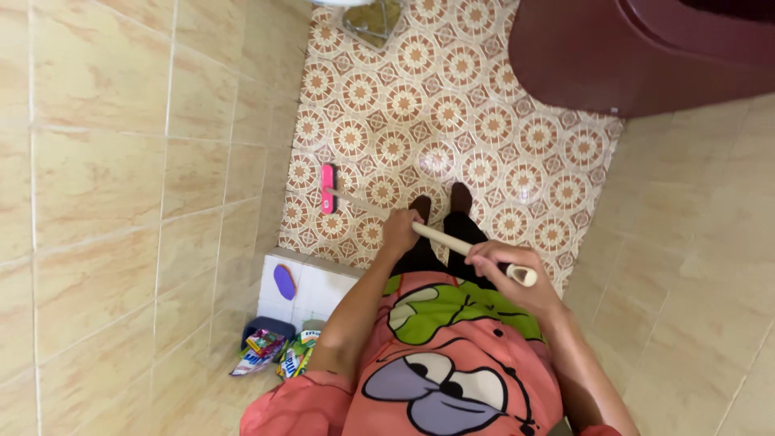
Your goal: The person scrubs the patterned bathroom floor using a long-handled brush, moving it back and forth over the tiles and near the drain.
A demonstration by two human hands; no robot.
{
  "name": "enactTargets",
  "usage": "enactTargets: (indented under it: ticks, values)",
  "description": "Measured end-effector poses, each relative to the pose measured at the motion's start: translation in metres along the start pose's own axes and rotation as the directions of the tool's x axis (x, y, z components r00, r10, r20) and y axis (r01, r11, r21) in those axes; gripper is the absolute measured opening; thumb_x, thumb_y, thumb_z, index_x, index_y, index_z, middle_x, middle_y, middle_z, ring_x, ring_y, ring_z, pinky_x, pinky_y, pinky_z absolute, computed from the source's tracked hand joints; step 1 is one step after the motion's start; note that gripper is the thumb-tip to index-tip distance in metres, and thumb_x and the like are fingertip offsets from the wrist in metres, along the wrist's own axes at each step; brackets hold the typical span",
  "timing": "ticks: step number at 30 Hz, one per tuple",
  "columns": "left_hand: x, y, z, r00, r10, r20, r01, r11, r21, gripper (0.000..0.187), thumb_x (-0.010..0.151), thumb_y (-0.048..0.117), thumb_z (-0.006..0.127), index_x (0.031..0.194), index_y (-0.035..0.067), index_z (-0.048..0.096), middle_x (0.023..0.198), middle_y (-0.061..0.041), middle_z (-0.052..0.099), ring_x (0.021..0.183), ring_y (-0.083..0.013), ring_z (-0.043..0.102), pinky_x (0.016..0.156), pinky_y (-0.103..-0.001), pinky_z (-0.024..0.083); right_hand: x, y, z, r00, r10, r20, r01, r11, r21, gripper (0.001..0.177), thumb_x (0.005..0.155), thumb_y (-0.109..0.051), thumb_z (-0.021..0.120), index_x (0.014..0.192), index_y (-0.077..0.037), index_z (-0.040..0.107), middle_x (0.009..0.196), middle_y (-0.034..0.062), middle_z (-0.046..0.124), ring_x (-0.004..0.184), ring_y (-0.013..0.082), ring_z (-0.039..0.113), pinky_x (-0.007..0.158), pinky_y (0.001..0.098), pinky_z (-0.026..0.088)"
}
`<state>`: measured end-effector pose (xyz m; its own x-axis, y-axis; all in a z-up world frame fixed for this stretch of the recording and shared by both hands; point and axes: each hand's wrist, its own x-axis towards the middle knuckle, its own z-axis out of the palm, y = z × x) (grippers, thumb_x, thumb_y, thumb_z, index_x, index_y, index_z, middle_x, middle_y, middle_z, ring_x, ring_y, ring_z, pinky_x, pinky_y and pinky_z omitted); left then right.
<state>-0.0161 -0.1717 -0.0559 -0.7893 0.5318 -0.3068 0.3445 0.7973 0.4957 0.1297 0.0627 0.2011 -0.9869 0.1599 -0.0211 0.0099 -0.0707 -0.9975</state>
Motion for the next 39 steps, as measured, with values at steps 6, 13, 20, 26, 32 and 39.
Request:
enactTargets:
  ticks: [6,13,20,26,32,39]
  values:
    - [0.004,0.07,0.011,0.979,0.188,0.079,-0.184,0.981,-0.059,0.006,0.077,0.012,0.076,0.081,0.016,0.074,0.085,-0.008,0.071,0.087,-0.034,0.064,0.074,-0.046,0.053,-0.046,-0.024,-0.022,0.971,0.008,-0.239,-0.028,0.996,-0.079,0.029,0.095,0.004,0.062,0.066,0.002,0.058,0.07,0.0095,0.066,0.078,0.0192,0.07,0.064,0.029,0.053]
    - [-0.001,0.158,-0.014,0.901,0.434,-0.02,-0.423,0.865,-0.27,0.016,0.082,0.012,0.079,0.081,0.004,0.066,0.084,-0.014,0.066,0.084,-0.0359,0.063,0.073,-0.046,0.05,-0.07,-0.011,-0.039,0.89,-0.021,-0.455,0.017,1.0,-0.012,0.034,0.099,0.006,0.057,0.066,0.002,0.052,0.075,0.0108,0.069,0.071,0.0166,0.068,0.062,0.0263,0.053]
    - [0.005,0.165,0.015,0.919,0.39,0.053,-0.379,0.913,-0.151,0.018,0.09,0.014,0.077,0.077,0.007,0.067,0.087,-0.014,0.067,0.084,-0.0353,0.064,0.077,-0.046,0.049,-0.088,0.02,-0.055,0.873,0.02,-0.488,0.008,0.998,0.054,0.03,0.1,0.004,0.058,0.069,0.004,0.057,0.08,0.0122,0.07,0.071,0.0154,0.064,0.062,0.025,0.051]
    - [-0.003,0.207,0.078,0.773,0.477,0.419,-0.468,0.874,-0.131,0.017,0.078,0.006,0.073,0.087,0.019,0.077,0.087,-0.005,0.072,0.089,-0.0288,0.067,0.081,-0.046,0.05,-0.151,0.001,-0.081,0.685,0.155,-0.712,-0.134,0.987,0.087,0.029,0.102,-0.001,0.059,0.074,0.004,0.065,0.078,0.0121,0.069,0.066,0.0122,0.062,0.055,0.0242,0.051]
    - [-0.011,0.29,0.11,0.531,0.415,0.739,-0.503,0.856,-0.12,0.007,0.089,0.026,0.076,0.087,0.02,0.073,0.083,0.002,0.07,0.083,-0.0164,0.068,0.085,-0.047,0.049,-0.187,-0.023,-0.09,0.526,-0.063,-0.848,0.013,0.998,-0.065,0.046,0.117,-0.002,0.052,0.071,0.002,0.055,0.065,0.0093,0.057,0.064,0.0187,0.06,0.084,0.0395,0.058]
    - [0.015,0.263,0.109,0.58,0.479,0.659,-0.582,0.81,-0.077,0.006,0.084,0.022,0.076,0.089,0.021,0.073,0.083,0.003,0.07,0.087,-0.0175,0.066,0.081,-0.047,0.047,-0.151,-0.006,-0.081,0.412,-0.01,-0.911,0.053,0.999,0.013,0.044,0.114,-0.01,0.051,0.071,0.0,0.05,0.06,0.008,0.051,0.059,0.0194,0.056,0.084,0.0468,0.06]
